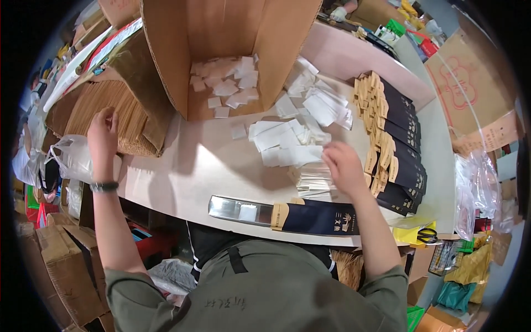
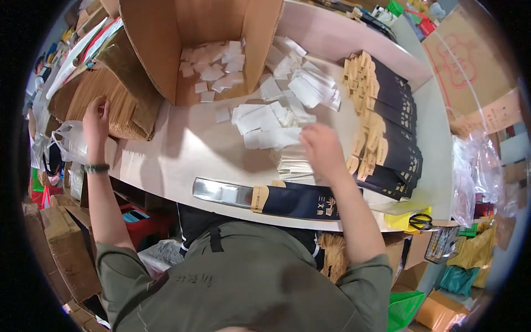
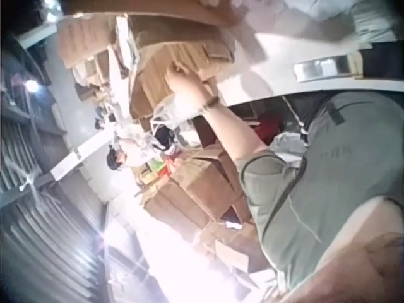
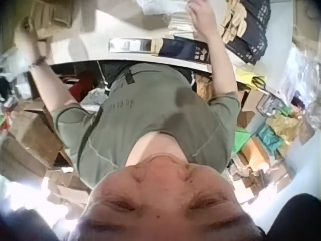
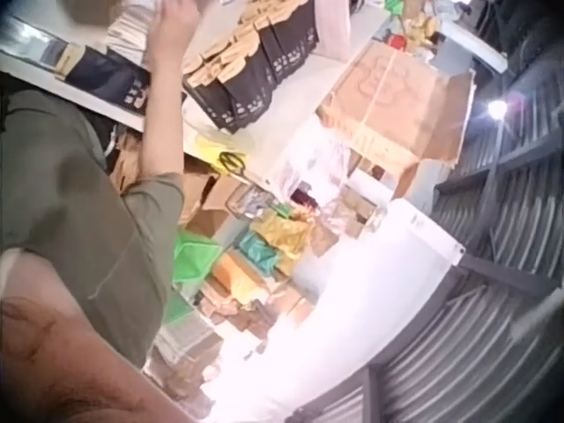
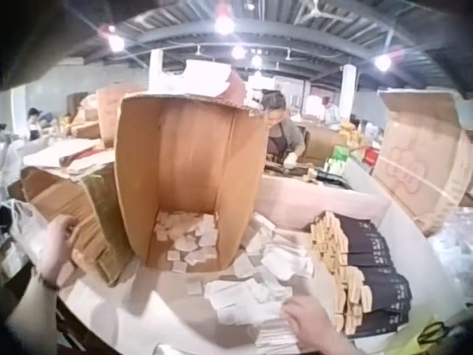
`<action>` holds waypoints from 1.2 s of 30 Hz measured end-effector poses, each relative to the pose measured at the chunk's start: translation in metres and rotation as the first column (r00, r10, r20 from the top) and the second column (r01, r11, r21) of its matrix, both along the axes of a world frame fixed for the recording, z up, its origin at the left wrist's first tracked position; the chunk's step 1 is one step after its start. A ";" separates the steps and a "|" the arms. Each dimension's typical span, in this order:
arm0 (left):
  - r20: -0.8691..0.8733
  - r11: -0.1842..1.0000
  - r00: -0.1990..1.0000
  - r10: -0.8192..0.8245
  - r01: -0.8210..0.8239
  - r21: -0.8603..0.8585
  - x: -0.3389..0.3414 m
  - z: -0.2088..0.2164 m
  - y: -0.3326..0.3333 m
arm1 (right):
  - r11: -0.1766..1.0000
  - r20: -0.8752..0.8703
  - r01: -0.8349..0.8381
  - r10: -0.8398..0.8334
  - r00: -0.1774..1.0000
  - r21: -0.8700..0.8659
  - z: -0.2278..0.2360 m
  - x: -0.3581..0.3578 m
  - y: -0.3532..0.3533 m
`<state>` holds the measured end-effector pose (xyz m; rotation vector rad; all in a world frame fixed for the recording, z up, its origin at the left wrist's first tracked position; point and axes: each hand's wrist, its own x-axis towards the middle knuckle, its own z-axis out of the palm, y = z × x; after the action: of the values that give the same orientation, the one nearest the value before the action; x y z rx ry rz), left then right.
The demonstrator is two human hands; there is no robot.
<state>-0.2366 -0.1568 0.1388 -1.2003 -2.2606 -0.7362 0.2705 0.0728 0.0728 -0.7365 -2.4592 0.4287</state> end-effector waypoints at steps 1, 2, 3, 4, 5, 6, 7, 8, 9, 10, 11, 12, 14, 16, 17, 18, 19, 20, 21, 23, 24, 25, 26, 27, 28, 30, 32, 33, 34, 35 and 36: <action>0.009 0.994 1.000 0.010 -0.009 -0.113 -0.042 -0.015 -0.010 | 0.991 0.075 -0.037 0.048 0.996 -0.130 0.004 -0.004 0.017; 0.024 0.974 1.000 0.013 -0.007 -0.226 -0.070 -0.032 -0.013 | 0.992 0.068 -0.041 0.049 0.996 -0.119 -0.007 -0.001 0.029; 0.360 0.884 0.932 0.040 0.135 -0.447 -0.042 -0.025 0.015 | 0.977 0.216 -0.027 0.073 0.974 -0.210 -0.026 0.011 0.041; 0.037 0.919 0.999 -0.008 0.022 -0.394 -0.058 -0.048 0.003 | 0.952 0.330 -0.058 0.162 0.930 -0.302 -0.032 0.004 0.049; 0.188 0.947 0.982 0.004 0.057 -0.317 -0.044 -0.046 0.011 | 0.986 0.468 -0.058 0.127 0.875 -0.159 -0.025 0.003 0.038; 0.338 0.968 0.941 0.004 0.081 -0.238 -0.030 -0.045 0.021 | 0.987 0.467 -0.047 0.114 0.877 -0.152 -0.018 0.003 0.027; 0.297 0.950 0.955 -0.008 0.100 -0.296 -0.018 -0.038 0.021 | 0.995 0.411 0.007 0.034 0.911 -0.096 -0.011 0.004 0.014; 0.303 0.949 0.953 -0.003 0.098 -0.301 -0.008 -0.031 0.021 | 0.997 0.352 0.062 -0.040 0.935 -0.050 -0.006 0.005 0.004; 0.273 0.946 0.962 -0.008 0.095 -0.309 -0.001 -0.025 0.024 | 0.997 0.359 0.057 -0.033 0.933 -0.058 -0.002 0.004 0.000; 0.239 0.943 0.971 -0.008 0.086 -0.321 0.002 -0.020 0.021 | 0.996 0.305 0.089 -0.087 0.948 0.007 0.002 0.003 -0.006; 0.184 0.902 0.980 0.075 0.012 -0.431 -0.008 -0.019 0.017 | 0.990 0.243 0.120 -0.133 0.961 0.069 0.004 -0.003 -0.012; 0.182 0.896 0.979 0.094 -0.004 -0.445 -0.015 -0.022 0.014 | 0.993 0.245 0.103 -0.113 0.963 0.053 0.007 -0.013 -0.021; -0.016 0.935 0.988 0.152 -0.149 -0.321 -0.011 -0.027 0.021 | 1.000 -0.111 -0.001 0.002 0.994 0.003 0.010 -0.034 -0.049; -0.044 0.954 0.985 0.169 -0.175 -0.245 -0.003 -0.028 0.015 | 0.925 -0.201 -0.141 0.073 0.977 -0.353 0.006 -0.057 -0.088; -0.068 0.973 0.982 0.177 -0.185 -0.141 0.000 -0.030 0.016 | 0.863 -0.137 -0.131 0.073 0.988 -0.489 0.001 -0.069 -0.105; -0.070 0.971 0.982 0.177 -0.185 -0.150 0.003 -0.031 0.016 | 0.818 -0.181 -0.192 0.109 0.978 -0.543 -0.016 -0.079 -0.118; -0.032 0.973 0.982 0.189 -0.191 -0.127 0.006 -0.032 0.012 | 0.835 -0.150 -0.188 0.128 0.980 -0.517 -0.038 -0.086 -0.131; 0.008 0.973 0.979 0.205 -0.204 -0.105 0.010 -0.034 0.006 | 0.850 -0.117 -0.190 0.151 0.982 -0.491 -0.048 -0.091 -0.141; 0.007 0.971 0.977 0.213 -0.210 -0.116 0.012 -0.034 0.001 | 0.844 -0.117 -0.195 0.157 0.981 -0.500 -0.053 -0.089 -0.145; 0.012 0.990 0.993 0.113 -0.114 0.084 0.018 -0.034 -0.002 | 0.966 0.117 -0.251 0.256 0.960 -0.057 -0.051 -0.087 -0.149; 0.131 0.973 0.990 0.046 -0.074 0.217 0.027 -0.036 -0.010 | 0.967 0.117 -0.246 0.252 0.961 -0.065 -0.047 -0.084 -0.151; 0.239 0.937 0.970 -0.050 -0.038 0.347 0.045 -0.039 -0.019 | 0.980 0.046 -0.189 0.193 0.980 -0.066 -0.044 -0.080 -0.151; 0.493 0.895 0.864 -0.100 -0.138 0.424 0.077 -0.041 -0.028 | 0.990 -0.027 -0.128 0.127 0.992 -0.066 -0.043 -0.077 -0.149; 0.541 0.849 0.814 -0.211 -0.123 0.514 0.080 -0.063 -0.053 | 0.990 -0.040 -0.126 0.124 0.992 -0.067 -0.041 -0.075 -0.150; 0.628 0.846 0.710 -0.318 -0.087 0.527 0.092 -0.086 -0.073 | 0.988 -0.058 -0.125 0.120 0.991 -0.091 -0.042 -0.068 -0.152; 0.875 0.955 0.383 -0.295 0.093 0.281 0.139 -0.107 -0.089 | 0.985 -0.068 -0.116 0.109 0.992 -0.124 -0.043 -0.052 -0.149; 0.906 0.833 0.195 -0.376 0.499 0.238 0.158 -0.105 -0.090 | 0.967 -0.045 -0.198 0.193 0.980 -0.163 -0.036 -0.031 -0.145; 0.910 0.839 0.192 -0.367 0.491 0.235 0.161 -0.102 -0.089 | 0.963 0.029 -0.217 0.224 0.974 -0.160 -0.035 -0.024 -0.143; 0.955 0.849 0.160 -0.248 0.510 0.136 0.162 -0.097 -0.078 | 0.963 0.034 -0.216 0.224 0.974 -0.161 -0.034 -0.018 -0.142; 0.983 0.849 0.135 -0.123 0.527 0.034 0.159 -0.094 -0.069 | 0.962 0.081 -0.229 0.242 0.967 -0.148 -0.036 -0.015 -0.141; 0.965 0.829 0.254 -0.061 0.552 -0.092 0.153 -0.093 -0.065 | 0.961 0.126 -0.243 0.260 0.957 -0.135 -0.038 -0.012 -0.140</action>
<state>-0.0835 -0.2214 0.0457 -1.7868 -3.3237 -1.4915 0.2584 -0.0667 0.0344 -0.5158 -2.6940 0.6430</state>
